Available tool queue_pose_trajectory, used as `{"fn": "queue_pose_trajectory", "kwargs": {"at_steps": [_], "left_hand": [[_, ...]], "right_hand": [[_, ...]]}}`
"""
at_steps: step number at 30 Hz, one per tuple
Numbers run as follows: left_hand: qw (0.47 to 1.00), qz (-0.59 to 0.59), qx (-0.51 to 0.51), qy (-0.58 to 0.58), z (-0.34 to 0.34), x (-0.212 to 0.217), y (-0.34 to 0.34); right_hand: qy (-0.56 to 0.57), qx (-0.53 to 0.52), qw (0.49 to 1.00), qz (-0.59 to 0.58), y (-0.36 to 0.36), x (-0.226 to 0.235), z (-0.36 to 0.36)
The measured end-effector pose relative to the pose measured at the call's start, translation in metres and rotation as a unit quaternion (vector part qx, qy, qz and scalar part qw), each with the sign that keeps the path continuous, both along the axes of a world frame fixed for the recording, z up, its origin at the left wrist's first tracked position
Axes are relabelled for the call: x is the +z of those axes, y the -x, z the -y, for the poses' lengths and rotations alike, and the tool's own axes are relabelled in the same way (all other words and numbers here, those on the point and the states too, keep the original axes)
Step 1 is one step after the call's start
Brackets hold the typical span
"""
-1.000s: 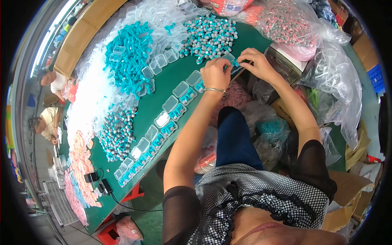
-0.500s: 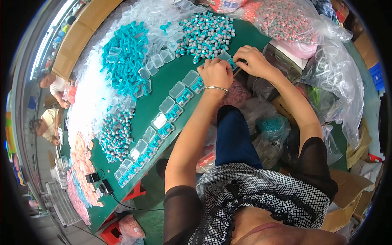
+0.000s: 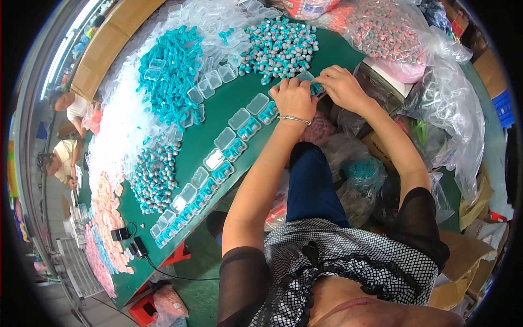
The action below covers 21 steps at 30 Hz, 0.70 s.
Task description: Sorting small colorful beads and items into small transparent plastic boxes.
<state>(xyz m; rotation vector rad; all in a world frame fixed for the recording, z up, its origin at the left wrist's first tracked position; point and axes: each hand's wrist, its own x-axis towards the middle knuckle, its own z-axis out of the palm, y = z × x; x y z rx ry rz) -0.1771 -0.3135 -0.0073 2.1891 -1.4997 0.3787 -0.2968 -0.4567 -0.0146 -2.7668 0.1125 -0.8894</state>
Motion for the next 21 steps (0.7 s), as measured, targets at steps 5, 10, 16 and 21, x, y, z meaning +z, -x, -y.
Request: {"fn": "queue_pose_trajectory", "kwargs": {"at_steps": [5, 10, 16, 21], "left_hand": [[0.998, -0.008, -0.030, 0.055, 0.002, -0.004, 0.000], [0.999, -0.025, -0.023, 0.019, -0.001, 0.000, -0.001], [0.999, -0.042, -0.026, 0.001, -0.001, 0.004, 0.000], [0.998, -0.043, -0.035, 0.002, 0.001, 0.003, 0.000]], "right_hand": [[0.053, -0.003, 0.998, 0.016, 0.007, 0.000, -0.003], [0.030, -0.005, 0.999, 0.027, 0.012, -0.007, -0.008], [-0.006, -0.041, 0.999, 0.023, 0.004, -0.001, 0.005], [0.048, -0.105, 0.992, -0.040, -0.023, -0.003, 0.015]]}}
